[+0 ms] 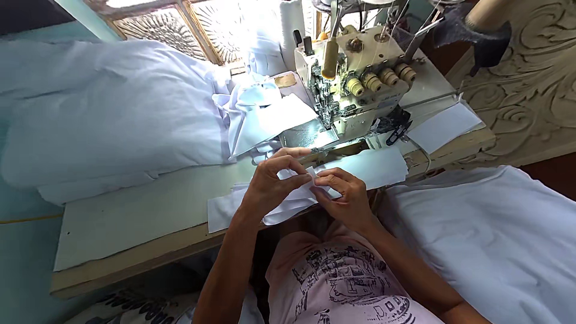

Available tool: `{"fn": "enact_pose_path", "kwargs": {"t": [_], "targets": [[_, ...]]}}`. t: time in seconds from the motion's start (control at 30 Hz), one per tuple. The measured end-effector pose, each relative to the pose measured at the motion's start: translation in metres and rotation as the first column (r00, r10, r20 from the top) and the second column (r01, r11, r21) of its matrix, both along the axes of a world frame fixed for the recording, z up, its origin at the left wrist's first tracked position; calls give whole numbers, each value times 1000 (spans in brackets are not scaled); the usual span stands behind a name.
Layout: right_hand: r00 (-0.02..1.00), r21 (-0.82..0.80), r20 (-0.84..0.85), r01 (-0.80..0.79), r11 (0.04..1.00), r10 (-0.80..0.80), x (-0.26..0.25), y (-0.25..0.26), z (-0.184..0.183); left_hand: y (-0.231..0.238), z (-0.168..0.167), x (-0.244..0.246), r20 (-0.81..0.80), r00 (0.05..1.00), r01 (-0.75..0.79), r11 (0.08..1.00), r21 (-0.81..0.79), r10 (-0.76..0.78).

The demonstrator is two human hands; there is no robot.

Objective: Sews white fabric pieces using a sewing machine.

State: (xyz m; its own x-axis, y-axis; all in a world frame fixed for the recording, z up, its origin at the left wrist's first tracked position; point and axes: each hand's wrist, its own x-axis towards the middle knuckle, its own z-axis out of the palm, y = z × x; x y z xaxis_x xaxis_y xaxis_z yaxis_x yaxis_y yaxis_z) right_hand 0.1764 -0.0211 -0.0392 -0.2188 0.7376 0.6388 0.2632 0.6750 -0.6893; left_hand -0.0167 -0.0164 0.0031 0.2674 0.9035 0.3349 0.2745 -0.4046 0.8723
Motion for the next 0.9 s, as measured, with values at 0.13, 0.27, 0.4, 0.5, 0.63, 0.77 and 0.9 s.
{"fn": "enact_pose_path", "kwargs": {"t": [0.13, 0.27, 0.4, 0.5, 0.63, 0.77, 0.9], "targets": [[998, -37, -42, -43, 998, 41, -3, -2, 7, 1, -1, -4, 161, 986, 58, 992, -112, -39], [995, -114, -66, -78, 990, 71, 1, -3, 11, -2, 2, -8, 317, 948, 22, 983, -184, 37], [989, -137, -117, -104, 985, 89, 7, -2, 14, 1, 1, -16, 409, 910, -11, 988, -156, 74], [986, -142, -149, -97, 985, 75, 7, -2, 17, 2, 1, -15, 432, 899, -10, 990, -139, 70], [988, -121, -157, -11, 993, -8, 3, -1, 18, 10, 0, -5, 448, 887, -67, 991, -117, 113], [985, -32, 19, 170, 985, -169, 2, 12, 21, 38, 2, 12, 176, 944, -295, 952, 80, 277], [940, 2, 204, 278, 961, -272, 3, 38, 24, 86, -1, 28, -104, 903, -377, 885, 272, 416]]}}
